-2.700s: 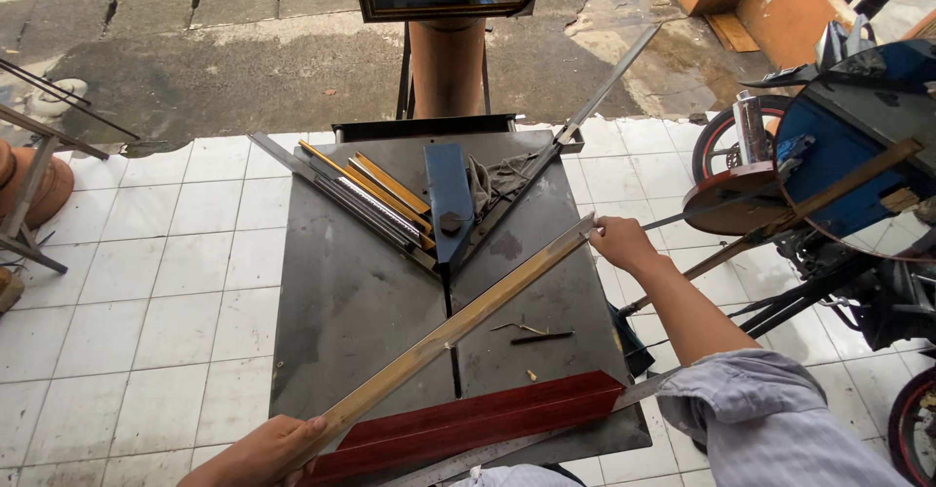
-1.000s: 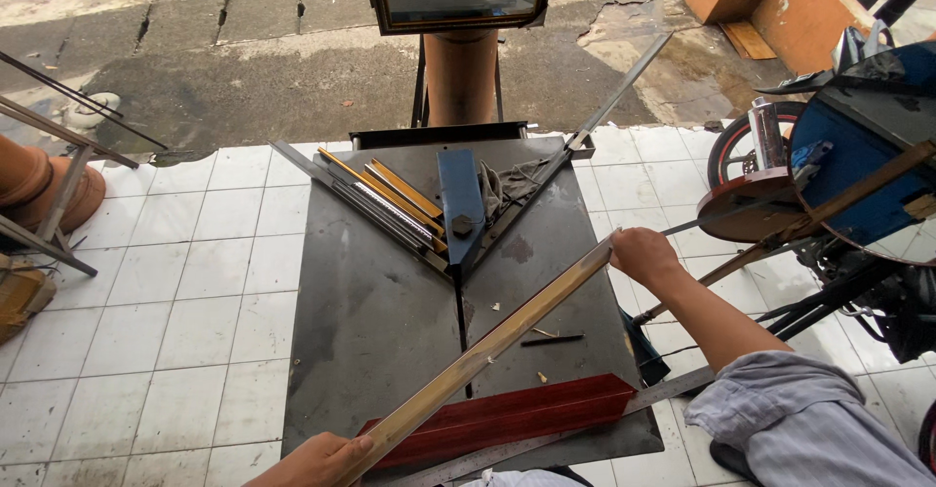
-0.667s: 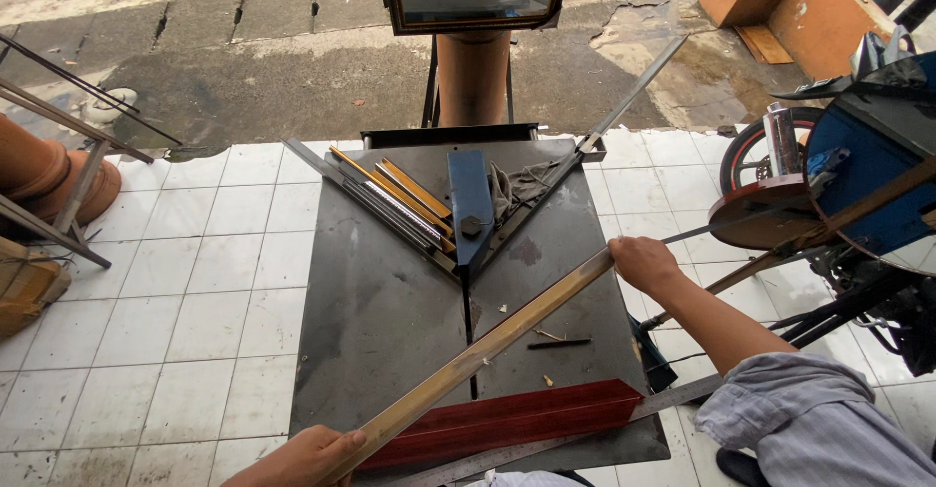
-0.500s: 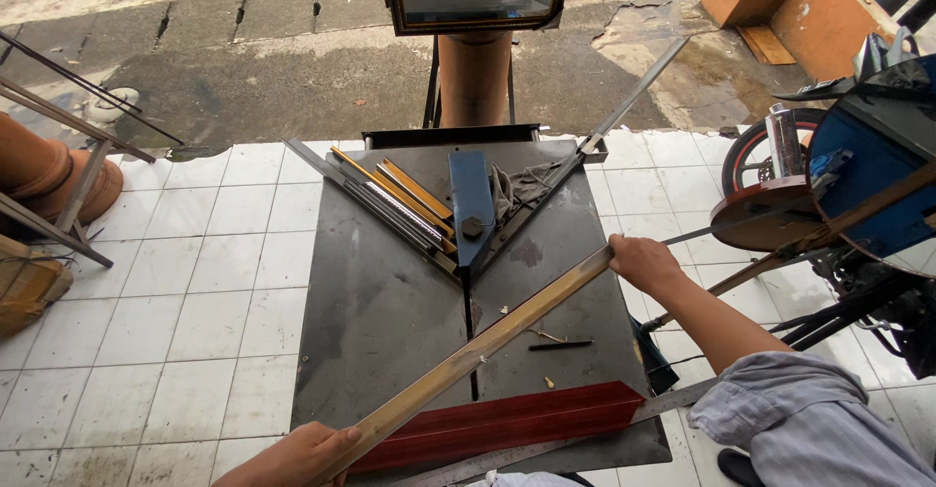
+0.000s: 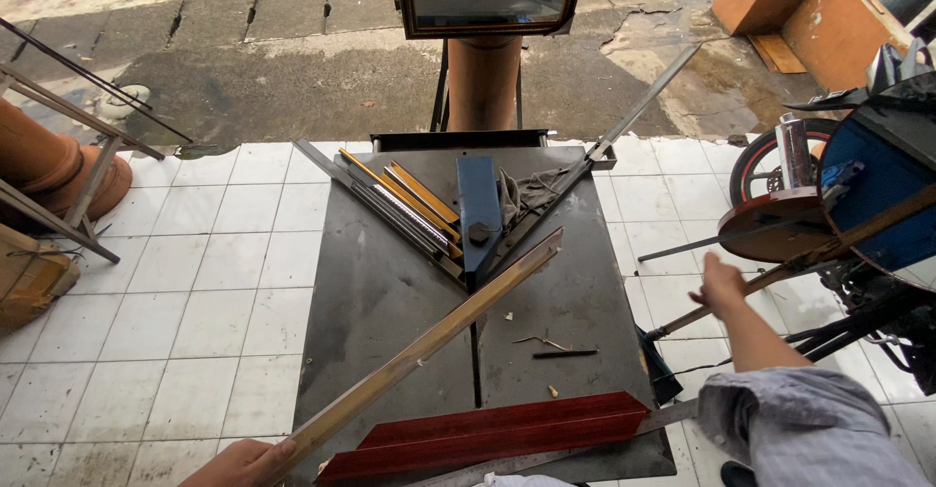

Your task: The person measures pieces of red wood frame molding and a thin inner mat strip against a ruler on a workshop table.

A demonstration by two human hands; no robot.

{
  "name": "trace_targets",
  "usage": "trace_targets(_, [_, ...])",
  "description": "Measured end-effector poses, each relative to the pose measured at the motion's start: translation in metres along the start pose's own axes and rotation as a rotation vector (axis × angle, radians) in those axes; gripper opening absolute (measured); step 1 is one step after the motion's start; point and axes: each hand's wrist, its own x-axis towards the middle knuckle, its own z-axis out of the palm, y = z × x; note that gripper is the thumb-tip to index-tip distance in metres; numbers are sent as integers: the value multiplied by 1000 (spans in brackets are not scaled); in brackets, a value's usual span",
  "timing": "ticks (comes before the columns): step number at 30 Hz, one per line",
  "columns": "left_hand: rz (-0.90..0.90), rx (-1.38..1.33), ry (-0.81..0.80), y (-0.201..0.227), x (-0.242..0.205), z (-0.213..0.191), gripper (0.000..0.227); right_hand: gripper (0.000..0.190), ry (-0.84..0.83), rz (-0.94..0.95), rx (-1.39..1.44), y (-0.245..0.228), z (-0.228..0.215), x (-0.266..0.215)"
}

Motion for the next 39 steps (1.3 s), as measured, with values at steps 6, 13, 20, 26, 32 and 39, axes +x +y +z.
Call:
trace_targets(6, [69, 35, 21, 77, -25, 7, 56, 31, -260, -71, -385, 36, 58, -72])
trace_targets(13, [193, 320, 287, 163, 1, 60, 36, 45, -731, 20, -87, 30, 111, -230])
trace_targets(20, [446, 342, 643, 187, 105, 117, 38, 47, -799, -632, -800, 86, 155, -258])
trace_targets(26, [536, 375, 798, 196, 143, 137, 46, 38, -624, -1303, -1054, 146, 149, -236])
trace_targets(32, [514, 343, 944, 210, 162, 147, 51, 28, -727, -1188, -921, 113, 149, -276])
trace_targets(39, [390, 237, 781, 190, 109, 113, 88, 104, -1138, -1542, -1157, 124, 132, -299])
